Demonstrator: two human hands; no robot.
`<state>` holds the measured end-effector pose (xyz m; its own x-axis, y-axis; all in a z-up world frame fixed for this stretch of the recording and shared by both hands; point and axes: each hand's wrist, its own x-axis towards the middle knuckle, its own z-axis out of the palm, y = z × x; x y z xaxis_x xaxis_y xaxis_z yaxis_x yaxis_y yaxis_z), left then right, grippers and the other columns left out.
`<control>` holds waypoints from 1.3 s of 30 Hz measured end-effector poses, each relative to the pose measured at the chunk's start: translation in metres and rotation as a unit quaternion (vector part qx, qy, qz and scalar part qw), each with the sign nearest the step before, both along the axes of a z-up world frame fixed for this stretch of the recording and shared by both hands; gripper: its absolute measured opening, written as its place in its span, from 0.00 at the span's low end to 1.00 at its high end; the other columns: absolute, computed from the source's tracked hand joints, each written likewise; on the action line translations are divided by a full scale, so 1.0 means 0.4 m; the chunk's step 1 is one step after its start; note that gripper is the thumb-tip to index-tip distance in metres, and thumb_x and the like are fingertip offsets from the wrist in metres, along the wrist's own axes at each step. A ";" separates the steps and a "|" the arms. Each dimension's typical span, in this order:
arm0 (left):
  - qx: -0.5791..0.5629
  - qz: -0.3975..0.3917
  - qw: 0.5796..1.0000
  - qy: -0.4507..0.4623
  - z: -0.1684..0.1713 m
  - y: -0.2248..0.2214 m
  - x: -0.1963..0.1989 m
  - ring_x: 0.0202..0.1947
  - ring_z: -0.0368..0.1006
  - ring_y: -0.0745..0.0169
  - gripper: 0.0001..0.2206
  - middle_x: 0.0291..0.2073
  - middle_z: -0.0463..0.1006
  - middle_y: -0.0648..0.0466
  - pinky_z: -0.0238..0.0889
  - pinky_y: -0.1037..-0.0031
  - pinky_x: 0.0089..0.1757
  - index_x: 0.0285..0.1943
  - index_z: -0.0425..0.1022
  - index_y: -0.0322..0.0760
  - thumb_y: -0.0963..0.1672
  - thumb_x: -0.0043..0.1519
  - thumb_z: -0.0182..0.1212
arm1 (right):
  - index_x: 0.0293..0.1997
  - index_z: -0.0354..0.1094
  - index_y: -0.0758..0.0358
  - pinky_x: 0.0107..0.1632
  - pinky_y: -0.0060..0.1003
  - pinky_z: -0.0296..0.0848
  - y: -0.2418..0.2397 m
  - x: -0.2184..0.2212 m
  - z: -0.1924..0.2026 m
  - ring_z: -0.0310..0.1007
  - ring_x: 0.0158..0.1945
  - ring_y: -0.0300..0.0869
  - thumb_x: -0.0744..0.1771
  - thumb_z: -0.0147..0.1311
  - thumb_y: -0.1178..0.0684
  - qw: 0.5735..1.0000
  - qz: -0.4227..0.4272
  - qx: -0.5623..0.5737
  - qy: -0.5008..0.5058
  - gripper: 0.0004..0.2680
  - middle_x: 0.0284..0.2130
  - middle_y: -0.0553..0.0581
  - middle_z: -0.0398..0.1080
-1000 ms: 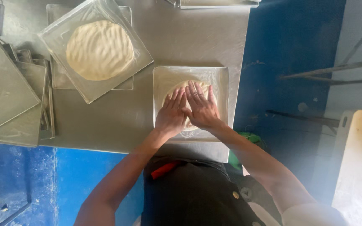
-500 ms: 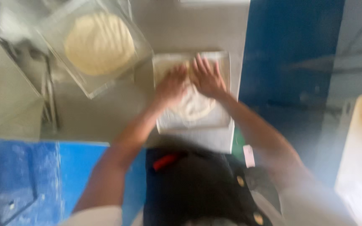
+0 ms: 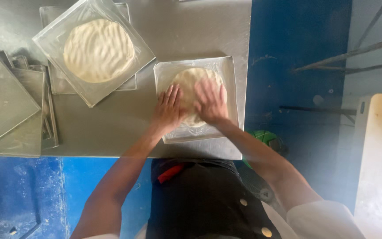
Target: The person flattens pieces of dough on individual square metal trays by hand, pressing and spreading the dough into circular shapes across multiple trays on a stainless steel counter.
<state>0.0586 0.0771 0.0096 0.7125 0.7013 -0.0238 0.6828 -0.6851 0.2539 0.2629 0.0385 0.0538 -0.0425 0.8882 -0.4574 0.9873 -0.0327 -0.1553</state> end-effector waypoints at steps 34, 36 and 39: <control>0.038 0.504 0.798 -0.328 0.085 0.154 -0.394 0.29 0.74 0.63 0.15 0.31 0.78 0.50 0.67 0.70 0.32 0.67 0.72 0.29 0.39 0.72 0.52 | 0.41 0.78 0.67 0.28 0.33 0.80 0.882 0.801 -0.287 0.81 0.31 0.38 0.64 0.57 0.61 0.832 -0.462 0.264 0.157 0.06 0.31 0.57 0.78; 0.028 0.532 0.792 -0.297 0.064 0.214 -0.487 0.27 0.72 0.59 0.17 0.28 0.76 0.47 0.65 0.68 0.31 0.69 0.71 0.29 0.39 0.71 0.51 | 0.40 0.79 0.67 0.31 0.32 0.80 0.878 0.832 -0.301 0.83 0.34 0.37 0.60 0.58 0.64 0.842 -0.429 0.298 0.136 0.08 0.32 0.57 0.79; 0.042 0.511 0.818 -0.260 0.046 0.329 -0.629 0.29 0.74 0.53 0.17 0.29 0.76 0.42 0.65 0.64 0.32 0.70 0.72 0.27 0.39 0.72 0.50 | 0.41 0.77 0.70 0.34 0.40 0.75 0.887 0.850 -0.309 0.80 0.36 0.43 0.68 0.58 0.54 0.851 -0.454 0.258 0.050 0.08 0.35 0.62 0.78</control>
<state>-0.1932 0.2086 0.0282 -0.3488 0.9205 0.1760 0.7248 0.1460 0.6733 0.6029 0.3932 -0.0696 0.7536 0.6567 -0.0304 0.5722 -0.6779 -0.4616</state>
